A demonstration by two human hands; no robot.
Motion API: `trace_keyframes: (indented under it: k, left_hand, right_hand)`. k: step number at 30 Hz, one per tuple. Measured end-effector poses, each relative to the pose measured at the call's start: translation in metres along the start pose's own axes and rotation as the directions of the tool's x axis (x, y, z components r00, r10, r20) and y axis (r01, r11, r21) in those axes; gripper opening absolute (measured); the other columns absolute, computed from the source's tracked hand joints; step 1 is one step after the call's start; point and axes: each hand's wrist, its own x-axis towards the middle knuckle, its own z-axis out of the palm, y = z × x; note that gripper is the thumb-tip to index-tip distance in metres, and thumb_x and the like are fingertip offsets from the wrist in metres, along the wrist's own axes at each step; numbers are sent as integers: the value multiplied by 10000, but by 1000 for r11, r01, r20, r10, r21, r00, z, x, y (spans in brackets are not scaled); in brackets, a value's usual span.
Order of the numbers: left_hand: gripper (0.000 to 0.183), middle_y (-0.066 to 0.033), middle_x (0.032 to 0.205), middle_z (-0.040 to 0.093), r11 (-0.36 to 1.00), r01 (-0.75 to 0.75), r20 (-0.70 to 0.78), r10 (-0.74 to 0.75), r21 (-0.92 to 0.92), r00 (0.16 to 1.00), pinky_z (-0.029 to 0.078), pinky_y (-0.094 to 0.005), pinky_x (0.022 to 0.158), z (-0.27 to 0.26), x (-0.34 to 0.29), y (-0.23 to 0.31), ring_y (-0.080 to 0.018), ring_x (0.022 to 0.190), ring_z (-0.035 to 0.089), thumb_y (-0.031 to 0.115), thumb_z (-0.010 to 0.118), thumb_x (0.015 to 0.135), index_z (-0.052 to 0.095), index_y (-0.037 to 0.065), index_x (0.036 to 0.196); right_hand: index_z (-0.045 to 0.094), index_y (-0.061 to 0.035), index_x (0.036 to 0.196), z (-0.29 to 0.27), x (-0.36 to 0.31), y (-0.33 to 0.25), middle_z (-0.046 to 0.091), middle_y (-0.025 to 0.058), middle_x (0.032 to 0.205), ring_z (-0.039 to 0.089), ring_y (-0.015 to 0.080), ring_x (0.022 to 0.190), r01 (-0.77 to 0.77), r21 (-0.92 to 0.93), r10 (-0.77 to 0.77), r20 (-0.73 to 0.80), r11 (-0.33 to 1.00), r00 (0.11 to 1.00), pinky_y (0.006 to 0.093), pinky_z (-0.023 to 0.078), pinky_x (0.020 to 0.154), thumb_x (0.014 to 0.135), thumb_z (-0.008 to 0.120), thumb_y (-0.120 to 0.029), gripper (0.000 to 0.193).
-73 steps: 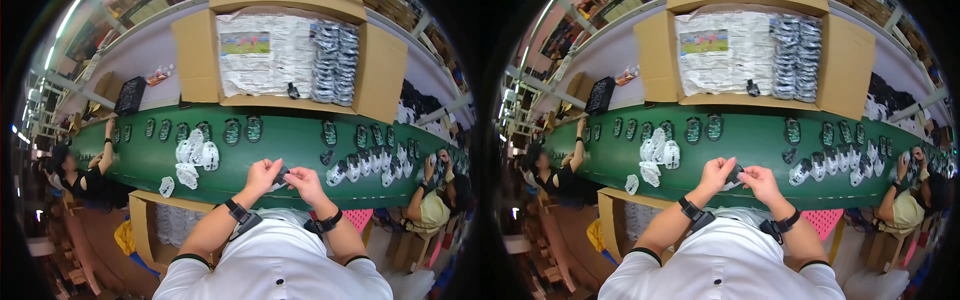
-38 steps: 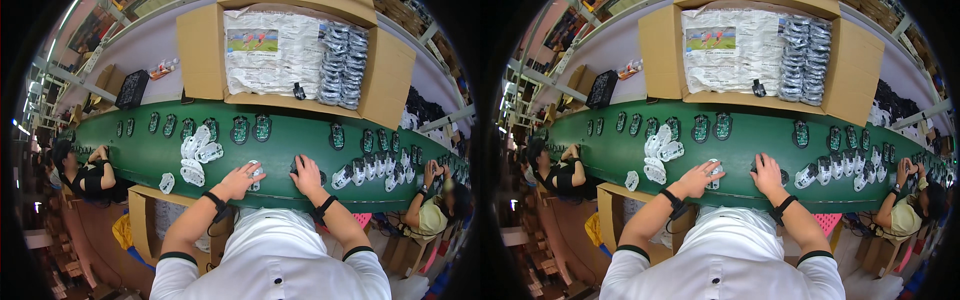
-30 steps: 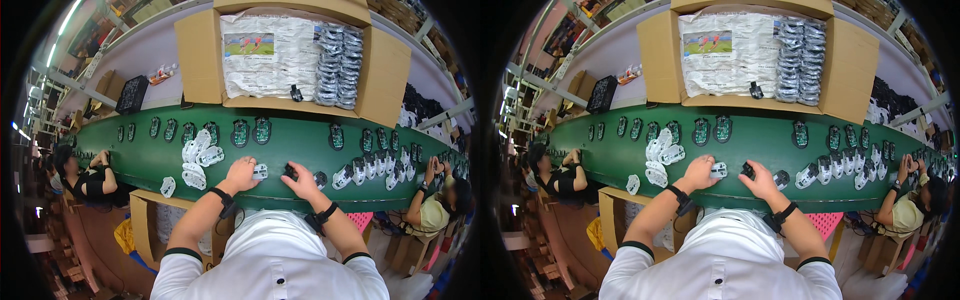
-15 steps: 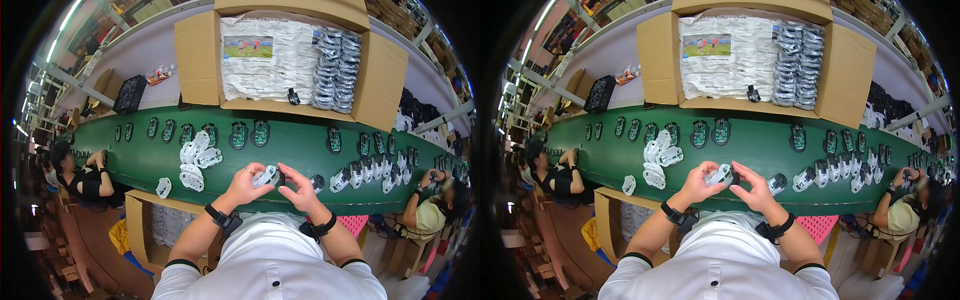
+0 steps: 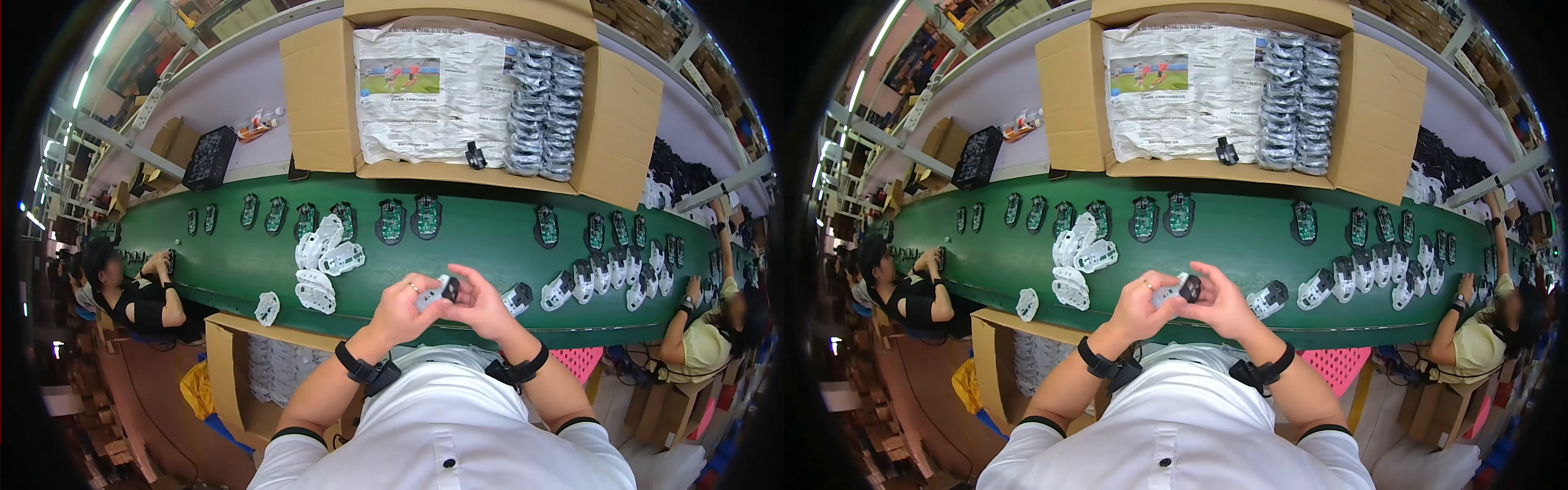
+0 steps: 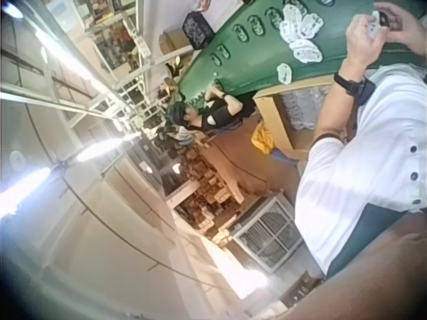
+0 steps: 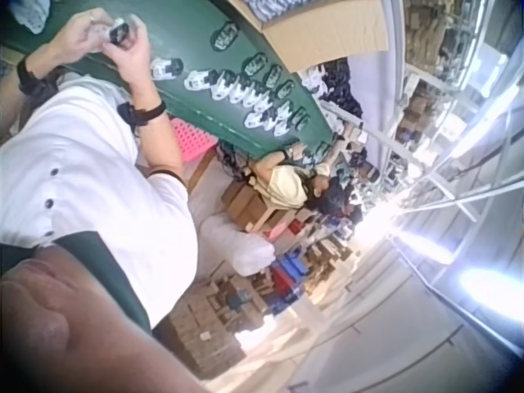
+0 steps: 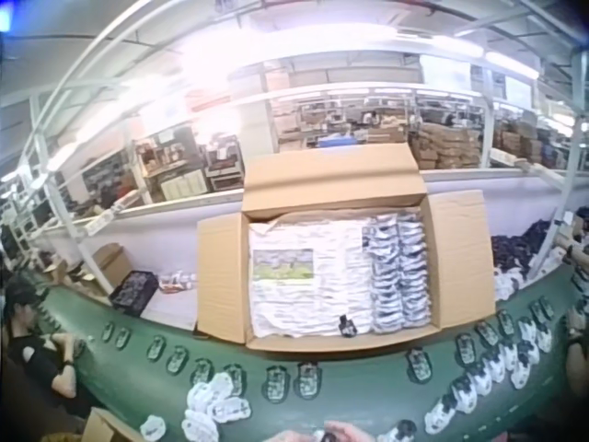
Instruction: The person assembles small electronic devices by hand at a factory workstation. They pick up white plastic casings and black internal components, fit them together, and place the finished units on the table. The person also handles clear plastic packaging bags and retrieves more components from a cardboard box.
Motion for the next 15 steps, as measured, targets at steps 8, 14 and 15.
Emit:
trace_keyframes:
  k: [8, 14, 15]
  left_hand:
    - [385, -139, 874, 678, 993, -114, 44, 112, 41, 993, 551, -382, 613, -6, 12, 36, -337, 684, 667, 303, 810, 806, 647, 43, 1039]
    - [236, -150, 831, 670, 999, 46, -7, -46, -6, 999, 534, -382, 634, 6, 7, 9, -311, 695, 668, 174, 690, 868, 675, -2, 1024]
    - [183, -147, 796, 657, 998, 50, -38, -49, 27, 998, 509, -366, 621, 9, 6, 10, -298, 673, 643, 151, 655, 883, 670, -19, 950]
  right_hand:
    - [594, 14, 1081, -1, -9, -11, 668, 39, 1016, 654, 111, 926, -188, 37, 185, 76, 981, 980, 292, 559, 863, 823, 777, -12, 317]
    - [603, 20, 1084, 12, -15, -25, 673, 28, 988, 659, 116, 893, -86, -640, 29, -99, 764, 995, 294, 554, 814, 849, 792, -105, 326]
    - [609, 19, 1081, 18, -15, -28, 675, 25, 978, 658, 114, 893, -8, -729, -81, -87, 684, 993, 289, 550, 812, 868, 780, -117, 306]
